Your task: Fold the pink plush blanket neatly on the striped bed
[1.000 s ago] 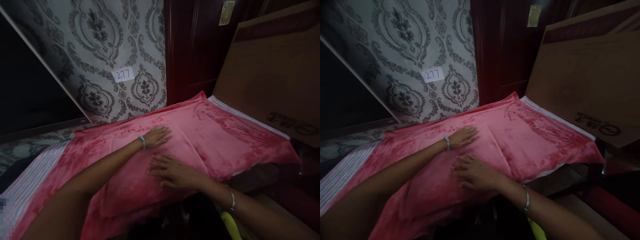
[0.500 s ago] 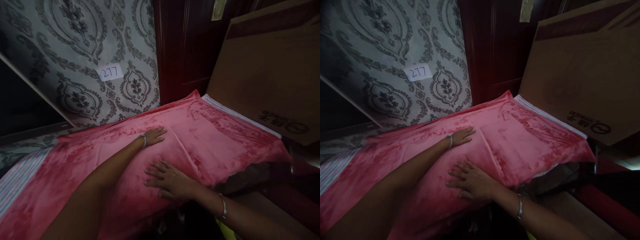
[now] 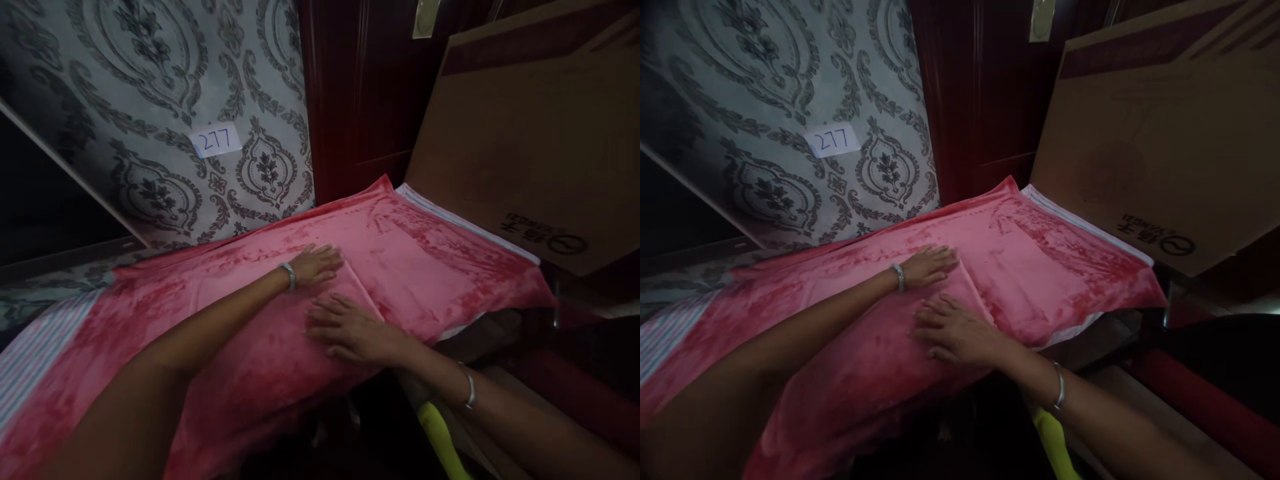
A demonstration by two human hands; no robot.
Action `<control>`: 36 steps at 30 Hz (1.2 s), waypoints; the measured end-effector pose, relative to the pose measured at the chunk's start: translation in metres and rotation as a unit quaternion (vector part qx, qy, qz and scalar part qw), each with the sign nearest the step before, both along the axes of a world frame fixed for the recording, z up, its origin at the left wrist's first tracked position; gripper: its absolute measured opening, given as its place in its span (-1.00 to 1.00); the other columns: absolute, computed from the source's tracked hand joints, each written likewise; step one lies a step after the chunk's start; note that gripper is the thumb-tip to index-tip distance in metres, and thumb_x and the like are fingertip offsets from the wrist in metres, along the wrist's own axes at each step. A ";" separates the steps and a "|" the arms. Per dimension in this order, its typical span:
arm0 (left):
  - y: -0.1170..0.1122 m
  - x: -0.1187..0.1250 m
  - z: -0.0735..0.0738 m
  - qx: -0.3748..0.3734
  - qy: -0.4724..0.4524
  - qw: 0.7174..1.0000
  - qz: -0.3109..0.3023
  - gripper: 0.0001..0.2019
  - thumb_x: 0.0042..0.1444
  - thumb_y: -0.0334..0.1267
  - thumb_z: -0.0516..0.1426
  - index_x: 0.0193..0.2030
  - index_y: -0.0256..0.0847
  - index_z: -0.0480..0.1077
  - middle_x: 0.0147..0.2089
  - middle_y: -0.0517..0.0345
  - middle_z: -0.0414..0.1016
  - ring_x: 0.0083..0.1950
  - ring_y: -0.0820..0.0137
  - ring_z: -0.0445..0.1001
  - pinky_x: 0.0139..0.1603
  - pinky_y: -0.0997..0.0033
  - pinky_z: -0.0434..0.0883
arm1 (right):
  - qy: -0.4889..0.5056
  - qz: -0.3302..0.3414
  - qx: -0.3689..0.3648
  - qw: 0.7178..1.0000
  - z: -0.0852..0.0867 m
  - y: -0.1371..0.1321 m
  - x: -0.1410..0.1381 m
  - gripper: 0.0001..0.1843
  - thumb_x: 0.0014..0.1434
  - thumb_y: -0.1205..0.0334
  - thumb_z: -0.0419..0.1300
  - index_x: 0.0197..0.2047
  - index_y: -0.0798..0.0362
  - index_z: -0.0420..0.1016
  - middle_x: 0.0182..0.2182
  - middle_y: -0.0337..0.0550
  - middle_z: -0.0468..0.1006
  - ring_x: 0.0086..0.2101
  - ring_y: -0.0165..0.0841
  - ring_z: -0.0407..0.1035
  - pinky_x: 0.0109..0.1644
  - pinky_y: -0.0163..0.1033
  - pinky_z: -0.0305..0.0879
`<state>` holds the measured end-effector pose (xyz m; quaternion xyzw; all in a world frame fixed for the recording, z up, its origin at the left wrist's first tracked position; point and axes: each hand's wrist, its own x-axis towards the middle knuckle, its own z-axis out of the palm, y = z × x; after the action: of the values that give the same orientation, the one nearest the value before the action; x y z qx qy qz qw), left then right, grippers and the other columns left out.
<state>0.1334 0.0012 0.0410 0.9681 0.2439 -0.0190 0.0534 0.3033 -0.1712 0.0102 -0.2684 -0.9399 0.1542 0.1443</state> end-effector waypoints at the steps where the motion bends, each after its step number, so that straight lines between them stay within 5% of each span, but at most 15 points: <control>1: -0.003 0.003 -0.003 -0.010 0.002 1.000 -0.025 -0.39 0.39 0.11 -0.09 0.51 0.00 0.09 0.58 -0.02 -0.03 0.59 0.07 -0.12 0.51 -0.29 -0.26 | -0.013 -0.008 0.002 1.000 -0.002 0.001 0.005 -0.45 0.47 -0.02 0.05 0.45 -0.09 0.25 0.46 -0.08 0.11 0.47 -0.14 -0.24 0.52 0.20 -0.36; 8: 0.028 0.010 -0.033 -0.047 -0.004 0.999 0.012 -0.33 0.34 0.17 -0.03 0.52 0.03 0.06 0.59 -0.01 -0.07 0.60 0.02 -0.19 0.49 -0.36 -0.23 | -0.044 -0.009 0.005 0.999 -0.026 0.005 0.015 -0.41 0.47 -0.06 0.04 0.49 -0.17 0.14 0.49 -0.14 -0.02 0.47 -0.12 -0.29 0.49 0.30 -0.34; 14: 0.066 0.009 -0.047 -0.104 -0.041 0.992 0.057 -0.28 0.34 0.21 -0.06 0.52 -0.12 0.08 0.60 -0.05 -0.13 0.58 0.17 -0.07 0.54 0.09 -0.06 | -0.027 -0.019 -0.007 0.999 -0.028 0.005 0.015 -0.40 0.46 -0.10 0.02 0.48 -0.20 0.15 0.49 -0.17 -0.01 0.47 -0.13 -0.29 0.50 0.26 -0.35; 17: 0.066 0.007 -0.051 -0.097 -0.054 0.992 0.063 -0.27 0.34 0.22 -0.07 0.52 -0.14 0.08 0.60 -0.06 -0.11 0.58 0.15 -0.06 0.54 0.06 -0.06 | -0.024 -0.017 -0.010 1.000 -0.027 0.005 0.015 -0.41 0.46 -0.11 0.01 0.48 -0.20 0.17 0.49 -0.17 0.01 0.47 -0.13 -0.28 0.50 0.26 -0.34; 21: 0.057 0.010 -0.048 -0.077 -0.047 0.992 0.086 -0.25 0.34 0.21 -0.08 0.55 -0.14 0.00 0.60 -0.11 -0.17 0.57 0.12 -0.01 0.52 0.04 0.00 | -0.034 -0.019 0.005 0.999 -0.030 0.006 0.015 -0.40 0.47 -0.12 -0.02 0.49 -0.19 0.14 0.49 -0.17 -0.02 0.47 -0.14 -0.29 0.50 0.26 -0.35; 26: 0.043 0.008 -0.021 -0.037 0.014 0.986 0.165 -0.33 0.36 0.13 -0.08 0.54 -0.01 -0.02 0.60 -0.07 -0.12 0.57 -0.01 -0.04 0.49 -0.32 -0.17 | -0.028 -0.023 0.019 0.999 -0.034 0.005 0.015 -0.41 0.48 -0.11 -0.03 0.49 -0.18 0.14 0.49 -0.13 0.02 0.47 -0.17 -0.28 0.50 0.24 -0.33; 31: 0.017 -0.070 0.017 -0.012 -0.017 0.967 0.254 -0.31 0.30 0.09 0.03 0.51 -0.05 0.08 0.56 -0.07 0.03 0.56 -0.01 -0.02 0.49 -0.33 -0.15 | 0.102 -0.092 0.009 0.991 -0.026 0.007 0.037 -0.41 0.46 -0.14 -0.04 0.41 -0.09 0.31 0.44 -0.04 0.16 0.43 -0.14 -0.05 0.48 0.19 -0.09; 34: -0.021 -0.148 0.030 -0.002 -0.139 0.944 0.298 -0.30 0.23 0.14 0.09 0.43 -0.14 0.23 0.49 -0.08 0.20 0.52 0.05 0.09 0.53 -0.07 -0.02 | 0.234 -0.261 -0.020 0.936 -0.025 0.017 0.063 -0.41 0.41 -0.13 -0.01 0.36 -0.05 0.38 0.33 0.03 0.35 0.28 -0.11 0.26 0.37 0.15 0.20; 36: -0.054 -0.195 0.030 0.007 -0.256 0.889 0.380 -0.30 0.19 0.15 0.13 0.39 -0.15 0.28 0.43 -0.08 0.31 0.49 0.05 0.17 0.50 -0.01 0.08 | 0.291 -0.359 -0.075 0.884 -0.032 0.026 0.079 -0.34 0.32 -0.14 0.07 0.36 0.01 0.37 0.23 0.08 0.46 0.12 -0.09 0.43 0.23 0.13 0.38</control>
<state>-0.0618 -0.0531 0.0713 0.7729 0.5713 0.2528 0.1107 0.3824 -0.1451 -0.0216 -0.5404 -0.6805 0.2330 0.4366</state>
